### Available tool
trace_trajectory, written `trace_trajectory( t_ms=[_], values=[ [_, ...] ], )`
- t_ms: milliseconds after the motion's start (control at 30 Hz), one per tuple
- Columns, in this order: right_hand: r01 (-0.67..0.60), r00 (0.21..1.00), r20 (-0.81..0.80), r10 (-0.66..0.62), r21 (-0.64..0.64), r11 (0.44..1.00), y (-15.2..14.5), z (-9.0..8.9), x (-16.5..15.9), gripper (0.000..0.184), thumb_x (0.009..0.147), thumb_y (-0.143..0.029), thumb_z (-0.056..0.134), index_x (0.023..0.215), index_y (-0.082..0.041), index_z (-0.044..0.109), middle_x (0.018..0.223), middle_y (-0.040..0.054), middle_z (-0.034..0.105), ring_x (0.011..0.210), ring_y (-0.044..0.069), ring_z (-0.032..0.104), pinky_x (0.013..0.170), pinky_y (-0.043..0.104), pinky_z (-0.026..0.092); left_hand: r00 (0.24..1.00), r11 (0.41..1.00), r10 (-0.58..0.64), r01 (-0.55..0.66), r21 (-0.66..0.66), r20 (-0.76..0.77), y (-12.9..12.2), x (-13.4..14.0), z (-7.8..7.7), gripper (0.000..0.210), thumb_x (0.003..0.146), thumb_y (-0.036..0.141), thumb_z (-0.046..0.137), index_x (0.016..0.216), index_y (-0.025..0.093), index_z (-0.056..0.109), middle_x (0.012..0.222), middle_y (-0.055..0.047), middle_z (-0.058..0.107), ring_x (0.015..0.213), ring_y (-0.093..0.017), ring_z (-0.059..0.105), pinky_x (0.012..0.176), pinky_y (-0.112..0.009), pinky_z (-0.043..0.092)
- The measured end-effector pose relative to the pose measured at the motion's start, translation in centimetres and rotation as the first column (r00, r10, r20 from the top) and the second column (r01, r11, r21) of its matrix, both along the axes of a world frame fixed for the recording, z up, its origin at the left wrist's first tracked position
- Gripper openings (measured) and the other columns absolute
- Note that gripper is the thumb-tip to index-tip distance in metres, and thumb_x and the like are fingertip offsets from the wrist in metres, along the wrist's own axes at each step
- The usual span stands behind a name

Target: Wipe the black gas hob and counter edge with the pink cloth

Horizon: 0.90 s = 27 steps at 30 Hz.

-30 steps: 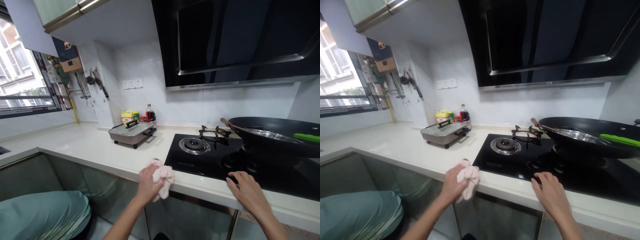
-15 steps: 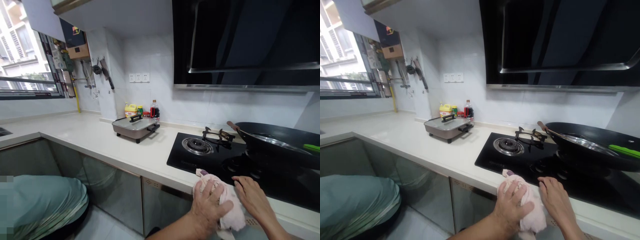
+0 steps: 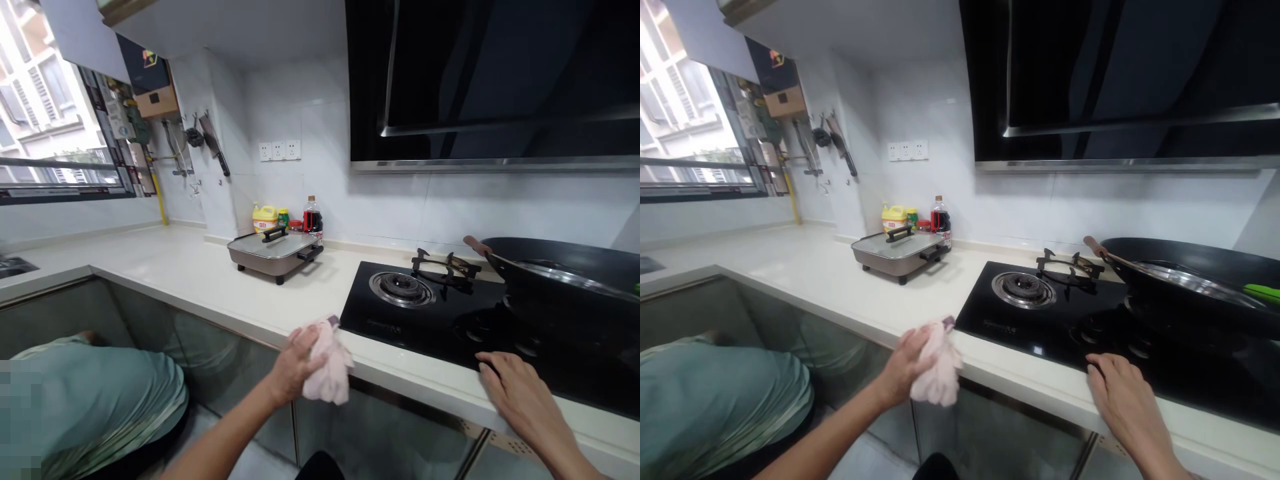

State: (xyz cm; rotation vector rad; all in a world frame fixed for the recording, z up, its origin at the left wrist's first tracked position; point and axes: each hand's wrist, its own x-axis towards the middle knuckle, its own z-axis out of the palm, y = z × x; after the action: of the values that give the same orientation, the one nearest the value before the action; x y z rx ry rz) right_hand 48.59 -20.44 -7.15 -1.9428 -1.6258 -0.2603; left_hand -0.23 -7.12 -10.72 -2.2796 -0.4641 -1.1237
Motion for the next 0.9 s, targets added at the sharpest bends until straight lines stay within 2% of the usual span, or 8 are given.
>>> trace_trajectory(
  t_ms=[100, 167, 267, 333, 500, 633, 767, 900],
  values=[
    [0.018, 1.000, -0.022, -0.019, -0.014, 1.000, 0.1, -0.1, 0.0, 0.061, 0.098, -0.059, 0.026, 0.117, -0.024, 0.073, 0.123, 0.0122, 0.066, 0.115, 0.035, 0.060, 0.098, 0.052, 0.049, 0.992, 0.991, 0.127, -0.127, -0.036, -0.015, 1.4, -7.4, 1.1, 0.081, 0.088, 0.033, 0.078, 0.154, 0.036, 0.032, 0.169, -0.016, 0.034, 0.154, -0.032, 0.038, 0.125, -0.057, 0.027],
    [0.017, 1.000, -0.025, -0.017, -0.011, 1.000, 0.1, -0.2, 0.0, 0.062, 0.097, -0.060, 0.027, 0.117, -0.023, 0.073, 0.123, 0.0127, 0.067, 0.115, 0.035, 0.060, 0.098, 0.052, 0.049, 0.975, 0.968, 0.222, -0.222, -0.120, -0.014, 1.7, -11.1, 1.7, 0.073, 0.087, 0.032, 0.075, 0.150, 0.034, 0.038, 0.169, -0.016, 0.035, 0.155, -0.033, 0.037, 0.125, -0.058, 0.026],
    [0.015, 1.000, -0.028, -0.014, 0.003, 1.000, 0.1, -0.2, -0.1, 0.062, 0.096, -0.061, 0.029, 0.116, -0.022, 0.073, 0.123, 0.0133, 0.067, 0.114, 0.035, 0.060, 0.098, 0.052, 0.049, 0.917, 0.857, 0.399, -0.373, -0.355, 0.000, 1.3, -13.8, 2.7, 0.057, 0.084, 0.037, 0.070, 0.137, 0.031, 0.051, 0.167, -0.011, 0.041, 0.155, -0.034, 0.037, 0.126, -0.058, 0.025],
    [0.014, 0.999, -0.033, -0.013, 0.006, 1.000, 0.2, -0.3, -0.1, 0.061, 0.095, -0.061, 0.030, 0.115, -0.023, 0.074, 0.123, 0.0135, 0.067, 0.113, 0.035, 0.061, 0.098, 0.052, 0.049, 0.878, 0.778, 0.478, -0.415, -0.472, 0.016, 0.6, -13.3, 3.1, 0.056, 0.080, 0.041, 0.069, 0.133, 0.029, 0.055, 0.166, -0.010, 0.043, 0.156, -0.037, 0.034, 0.127, -0.058, 0.024],
    [0.027, 0.999, -0.041, -0.026, 0.020, 0.999, 0.5, -0.7, 0.2, 0.060, 0.093, -0.062, 0.033, 0.113, -0.023, 0.074, 0.122, 0.0140, 0.068, 0.114, 0.037, 0.061, 0.100, 0.055, 0.048, 0.893, 0.751, 0.450, -0.387, -0.535, -0.014, -2.1, -5.6, 2.2, 0.073, 0.068, 0.054, 0.077, 0.134, 0.029, 0.059, 0.161, -0.015, 0.048, 0.155, -0.044, 0.033, 0.128, -0.062, 0.019],
    [0.026, 0.997, -0.077, -0.027, -0.003, 1.000, 0.5, -0.9, 0.5, 0.060, 0.094, -0.065, 0.036, 0.117, -0.023, 0.073, 0.124, 0.0138, 0.067, 0.116, 0.037, 0.061, 0.100, 0.055, 0.048, 0.955, 0.849, 0.295, -0.277, -0.449, -0.031, -4.6, 3.6, 1.1, 0.091, 0.064, 0.073, 0.079, 0.141, 0.028, 0.058, 0.161, -0.019, 0.046, 0.149, -0.048, 0.037, 0.123, -0.069, 0.015],
    [0.019, 0.997, -0.078, -0.020, -0.015, 1.000, 0.3, -0.6, 0.6, 0.060, 0.094, -0.064, 0.036, 0.117, -0.022, 0.073, 0.124, 0.0142, 0.067, 0.117, 0.037, 0.060, 0.100, 0.054, 0.049, 0.993, 0.897, 0.109, -0.113, -0.428, -0.034, -7.0, 10.4, 3.3, 0.084, 0.076, 0.071, 0.071, 0.147, 0.029, 0.054, 0.157, -0.020, 0.050, 0.142, -0.043, 0.045, 0.115, -0.063, 0.028],
    [0.027, 0.997, -0.073, -0.028, -0.025, 0.999, 0.2, -0.4, 0.7, 0.060, 0.093, -0.064, 0.035, 0.117, -0.023, 0.073, 0.124, 0.0135, 0.067, 0.117, 0.037, 0.061, 0.100, 0.054, 0.049, 0.986, 0.868, -0.064, -0.020, -0.496, -0.151, -7.9, 12.5, 6.3, 0.074, 0.084, 0.060, 0.068, 0.150, 0.029, 0.052, 0.158, -0.016, 0.050, 0.139, -0.037, 0.049, 0.110, -0.053, 0.038]
  ],
)
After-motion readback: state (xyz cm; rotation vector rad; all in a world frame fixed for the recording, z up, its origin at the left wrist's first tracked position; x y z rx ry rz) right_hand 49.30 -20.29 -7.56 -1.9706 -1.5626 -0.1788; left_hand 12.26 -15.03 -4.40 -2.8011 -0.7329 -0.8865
